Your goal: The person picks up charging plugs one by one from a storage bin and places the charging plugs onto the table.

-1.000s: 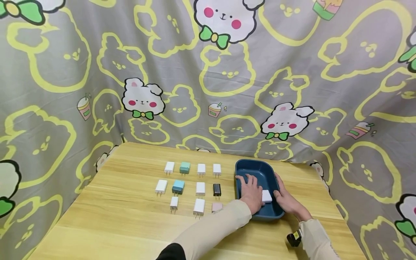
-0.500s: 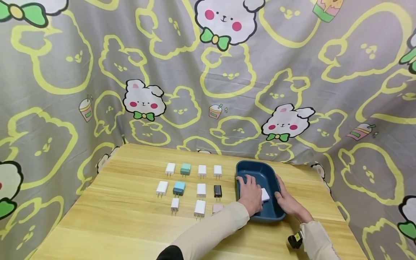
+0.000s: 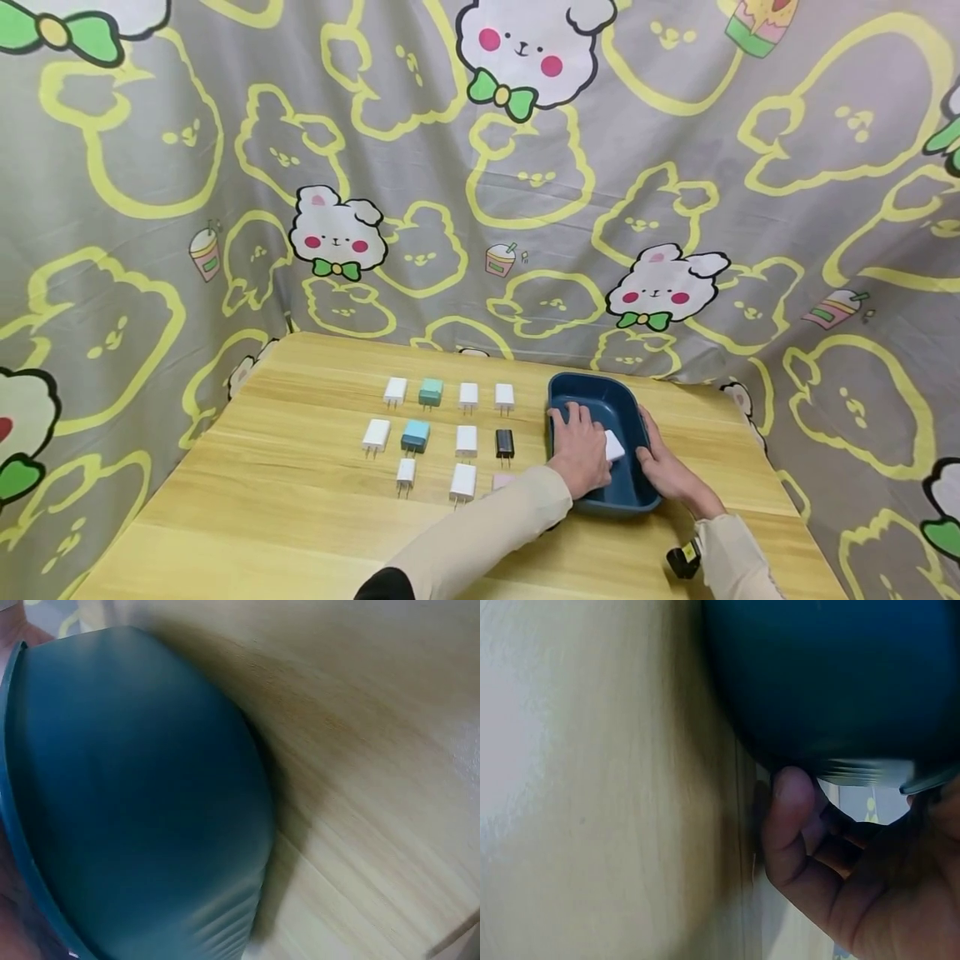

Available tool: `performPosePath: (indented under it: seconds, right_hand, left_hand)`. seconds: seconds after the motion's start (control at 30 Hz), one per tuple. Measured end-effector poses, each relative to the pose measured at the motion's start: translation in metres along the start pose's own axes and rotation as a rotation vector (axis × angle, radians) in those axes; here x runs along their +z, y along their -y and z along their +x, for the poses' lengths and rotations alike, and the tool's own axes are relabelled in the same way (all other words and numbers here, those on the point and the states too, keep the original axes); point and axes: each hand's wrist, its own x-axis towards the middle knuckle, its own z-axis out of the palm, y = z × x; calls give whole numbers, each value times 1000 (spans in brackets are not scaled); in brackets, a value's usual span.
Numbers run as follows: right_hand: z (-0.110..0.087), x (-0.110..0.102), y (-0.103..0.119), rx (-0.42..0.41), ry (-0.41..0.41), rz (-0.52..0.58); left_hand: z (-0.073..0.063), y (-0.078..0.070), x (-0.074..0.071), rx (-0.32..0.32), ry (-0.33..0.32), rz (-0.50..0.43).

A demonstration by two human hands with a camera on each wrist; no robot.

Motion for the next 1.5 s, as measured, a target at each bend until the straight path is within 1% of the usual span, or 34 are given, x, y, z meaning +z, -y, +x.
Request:
performPosePath:
  seconds: [0.17, 0.27, 0.4, 0.43, 0.57, 0.63, 0.77, 0.87, 1.0, 1.1, 1.17, 1.23, 1.37, 1.5]
  right_hand:
    - [0, 0, -3, -19, -13, -11]
    - [1, 1, -8, -56, -35, -25]
    - [1, 0, -11, -90, -33, -28]
    - [1, 0, -11, -94, -24, -12]
    - [1, -1, -6, -78, 6, 1]
    - [2, -1, -5, -75, 14, -12]
    - [4, -2, -3, -71, 25, -80]
    - [3, -3, 1, -43, 30, -92]
    - [4, -4, 5, -17, 33, -89]
    - [4, -4, 4, -20, 34, -88]
    - [4, -4, 4, -19, 35, -80]
    - [4, -4, 4, -20, 39, -80]
    - [4, -4, 4, -10, 42, -102]
    - [4, -4, 3, -3, 49, -114]
  left_hand:
    - [-2, 5, -3, -9, -25, -23]
    - [-2, 8, -5, -3, -44, -32]
    - [-3, 11, -7, 2, -61, -40]
    - [-3, 11, -8, 2, -66, -43]
    - [-4, 14, -11, 3, -88, -52]
    - [-5, 17, -12, 0, -101, -62]
    - [-8, 25, -11, -20, -118, -97]
    - [-11, 30, -10, -38, -128, -122]
    - [-15, 40, -10, -54, -154, -131]
    - [-20, 49, -12, -59, -170, -152]
    - [-23, 55, -13, -69, -181, -183]
    - [-26, 63, -15, -87, -197, -233]
    - [-33, 80, -17, -118, -243, -320]
    - [-42, 96, -12, -127, -286, -352]
